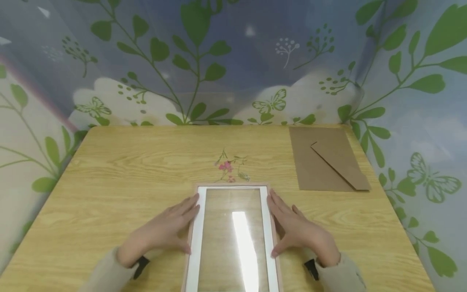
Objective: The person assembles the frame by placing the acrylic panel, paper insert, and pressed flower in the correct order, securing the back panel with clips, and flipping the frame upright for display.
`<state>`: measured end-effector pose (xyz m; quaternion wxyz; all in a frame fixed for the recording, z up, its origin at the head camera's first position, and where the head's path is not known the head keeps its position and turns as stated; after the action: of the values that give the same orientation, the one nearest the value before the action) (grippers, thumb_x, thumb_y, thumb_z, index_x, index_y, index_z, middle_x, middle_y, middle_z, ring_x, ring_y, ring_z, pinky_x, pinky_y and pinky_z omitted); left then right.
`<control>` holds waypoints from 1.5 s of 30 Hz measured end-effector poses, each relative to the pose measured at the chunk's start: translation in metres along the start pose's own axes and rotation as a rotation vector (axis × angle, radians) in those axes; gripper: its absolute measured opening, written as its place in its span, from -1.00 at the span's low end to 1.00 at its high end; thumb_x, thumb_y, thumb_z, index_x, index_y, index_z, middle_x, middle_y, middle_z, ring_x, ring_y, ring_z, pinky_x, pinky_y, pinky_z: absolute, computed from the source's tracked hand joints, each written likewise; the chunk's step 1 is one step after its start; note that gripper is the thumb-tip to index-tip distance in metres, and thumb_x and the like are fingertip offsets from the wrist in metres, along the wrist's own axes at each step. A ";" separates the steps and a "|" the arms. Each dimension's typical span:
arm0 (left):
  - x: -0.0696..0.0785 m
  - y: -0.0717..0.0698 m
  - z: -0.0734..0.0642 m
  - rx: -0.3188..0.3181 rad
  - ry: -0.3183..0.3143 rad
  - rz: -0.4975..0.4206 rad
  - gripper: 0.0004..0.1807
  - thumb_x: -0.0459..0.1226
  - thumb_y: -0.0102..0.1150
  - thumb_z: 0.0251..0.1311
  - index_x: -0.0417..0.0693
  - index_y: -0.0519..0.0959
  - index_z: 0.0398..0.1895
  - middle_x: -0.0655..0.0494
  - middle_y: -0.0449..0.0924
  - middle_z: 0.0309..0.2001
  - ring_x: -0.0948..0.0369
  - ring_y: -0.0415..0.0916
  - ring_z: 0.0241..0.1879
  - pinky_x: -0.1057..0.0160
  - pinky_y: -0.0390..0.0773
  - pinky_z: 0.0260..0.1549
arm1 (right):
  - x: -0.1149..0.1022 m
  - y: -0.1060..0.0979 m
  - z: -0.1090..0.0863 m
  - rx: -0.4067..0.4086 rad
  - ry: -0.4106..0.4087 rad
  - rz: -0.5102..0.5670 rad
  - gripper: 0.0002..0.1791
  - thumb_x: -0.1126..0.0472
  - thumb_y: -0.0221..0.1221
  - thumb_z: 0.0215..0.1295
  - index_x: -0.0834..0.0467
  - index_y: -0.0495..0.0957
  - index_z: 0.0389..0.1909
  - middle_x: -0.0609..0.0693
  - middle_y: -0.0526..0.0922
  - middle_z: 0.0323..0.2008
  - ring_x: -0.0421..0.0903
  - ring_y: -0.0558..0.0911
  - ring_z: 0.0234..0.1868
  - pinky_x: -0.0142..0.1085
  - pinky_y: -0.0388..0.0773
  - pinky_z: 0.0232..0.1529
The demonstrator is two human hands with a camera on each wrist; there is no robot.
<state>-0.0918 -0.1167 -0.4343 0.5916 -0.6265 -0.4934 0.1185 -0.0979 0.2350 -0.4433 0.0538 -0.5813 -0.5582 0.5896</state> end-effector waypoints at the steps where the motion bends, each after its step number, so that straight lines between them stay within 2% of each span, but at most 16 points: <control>1: -0.001 -0.001 -0.001 -0.005 -0.011 0.003 0.16 0.08 0.51 -0.10 -0.35 0.16 0.47 -0.19 -0.24 0.57 -0.27 -0.16 0.49 -0.31 0.08 0.34 | -0.001 0.001 0.001 -0.001 0.003 0.000 0.59 -0.26 0.53 -0.31 0.27 -0.32 0.56 0.24 -0.47 0.55 0.31 -0.17 0.52 0.44 -0.27 0.31; 3: -0.003 -0.006 -0.001 -0.007 -0.031 0.016 0.08 0.08 0.46 -0.01 -0.33 0.20 0.46 -0.18 -0.14 0.56 -0.30 -0.11 0.47 -0.32 0.09 0.33 | -0.004 0.002 0.002 -0.001 0.004 -0.001 0.59 -0.26 0.53 -0.32 0.27 -0.31 0.56 0.24 -0.47 0.55 0.30 -0.19 0.52 0.45 -0.28 0.31; 6: -0.001 -0.019 0.005 0.003 -0.042 0.064 -0.08 0.06 0.38 0.11 -0.31 0.30 0.41 -0.20 0.14 0.48 -0.30 0.05 0.43 -0.30 0.15 0.32 | -0.007 0.004 0.004 -0.005 0.005 -0.001 0.59 -0.24 0.54 -0.32 0.28 -0.30 0.56 0.24 -0.46 0.55 0.29 -0.21 0.52 0.46 -0.28 0.31; 10: 0.002 -0.044 0.027 0.026 0.000 0.135 -0.32 -0.02 0.29 0.25 -0.28 0.43 0.30 -0.22 0.46 0.26 -0.18 0.38 0.27 -0.21 0.35 0.24 | -0.009 0.004 0.006 -0.009 0.020 -0.013 0.59 -0.20 0.56 -0.33 0.28 -0.30 0.56 0.23 -0.46 0.55 0.28 -0.19 0.53 0.47 -0.27 0.30; 13: 0.001 -0.067 0.052 0.041 0.045 0.131 -0.48 -0.11 0.23 0.33 -0.28 0.50 0.22 -0.20 0.56 0.15 -0.07 0.54 0.11 -0.10 0.50 0.13 | -0.010 0.003 0.007 -0.011 0.028 -0.023 0.58 -0.19 0.56 -0.33 0.27 -0.31 0.56 0.22 -0.47 0.55 0.29 -0.17 0.52 0.47 -0.26 0.30; 17: -0.006 -0.096 0.096 0.078 0.100 0.122 -0.65 -0.23 0.15 0.39 -0.29 0.56 0.10 -0.15 0.62 0.07 0.00 0.60 0.01 0.05 0.59 0.04 | -0.008 0.002 0.007 -0.014 0.033 -0.030 0.58 -0.19 0.56 -0.32 0.27 -0.31 0.56 0.21 -0.48 0.55 0.29 -0.15 0.52 0.46 -0.25 0.30; 21: -0.020 -0.111 0.140 0.141 0.135 0.163 -0.80 -0.38 0.09 0.38 -0.27 0.63 -0.04 -0.10 0.66 -0.02 0.02 0.62 -0.03 0.12 0.61 -0.03 | -0.005 0.001 0.006 -0.023 0.036 -0.026 0.58 -0.21 0.55 -0.29 0.25 -0.33 0.56 0.20 -0.50 0.55 0.29 -0.16 0.52 0.46 -0.26 0.30; 25: -0.035 -0.110 0.173 0.160 0.124 0.208 -0.73 -0.48 0.05 0.33 -0.23 0.64 0.01 -0.10 0.64 0.01 0.02 0.59 0.01 0.12 0.59 0.00 | -0.004 0.001 0.006 -0.032 0.029 -0.016 0.57 -0.22 0.54 -0.27 0.23 -0.34 0.57 0.19 -0.50 0.55 0.30 -0.15 0.52 0.47 -0.26 0.30; 30: -0.047 -0.100 0.197 0.135 0.092 0.266 -0.66 -0.46 0.07 0.33 -0.11 0.62 0.12 -0.09 0.59 0.08 0.00 0.53 0.08 0.04 0.53 0.11 | -0.003 0.002 0.006 -0.052 0.035 0.012 0.57 -0.20 0.54 -0.25 0.22 -0.38 0.56 0.20 -0.54 0.54 0.29 -0.21 0.52 0.46 -0.32 0.30; 34: -0.050 -0.093 0.206 0.142 0.074 0.311 -0.65 -0.43 0.09 0.32 0.00 0.66 0.09 -0.06 0.56 0.16 -0.02 0.47 0.19 -0.15 0.36 0.27 | -0.004 0.003 0.007 -0.065 0.055 0.026 0.58 -0.17 0.55 -0.25 0.20 -0.40 0.56 0.21 -0.55 0.54 0.28 -0.25 0.53 0.46 -0.34 0.30; 40: -0.048 -0.089 0.212 0.155 0.065 0.436 -0.69 -0.44 0.12 0.31 0.06 0.71 -0.02 0.05 0.61 -0.03 0.07 0.52 0.06 -0.09 0.41 0.24 | -0.003 0.003 0.007 -0.076 0.072 0.019 0.60 -0.18 0.56 -0.25 0.17 -0.44 0.56 0.27 -0.47 0.54 0.29 -0.21 0.53 0.42 -0.35 0.34; 42: -0.048 -0.088 0.213 0.150 0.062 0.458 -0.69 -0.45 0.09 0.34 0.04 0.70 -0.02 0.02 0.60 0.04 0.05 0.51 0.10 -0.10 0.39 0.26 | -0.003 0.003 0.007 -0.077 0.074 0.023 0.61 -0.18 0.56 -0.26 0.17 -0.45 0.56 0.28 -0.43 0.54 0.27 -0.22 0.53 0.40 -0.37 0.35; 45: -0.050 -0.088 0.211 0.138 0.056 0.480 -0.73 -0.42 0.06 0.39 0.01 0.65 0.02 -0.08 0.49 0.25 -0.03 0.41 0.27 -0.13 0.31 0.31 | -0.002 0.002 0.008 -0.074 0.068 0.030 0.62 -0.19 0.56 -0.28 0.16 -0.44 0.56 0.28 -0.41 0.55 0.25 -0.24 0.54 0.39 -0.37 0.35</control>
<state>-0.3128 -0.0392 -0.4381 0.6014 -0.6867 -0.3048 0.2717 -0.1016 0.2282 -0.4463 0.0424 -0.6108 -0.5687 0.5493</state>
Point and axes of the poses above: each hand's wrist, its own z-axis towards the middle knuckle, its own y-axis out of the palm, x = y × z, the point moved 2 cm from there along z, towards the middle knuckle
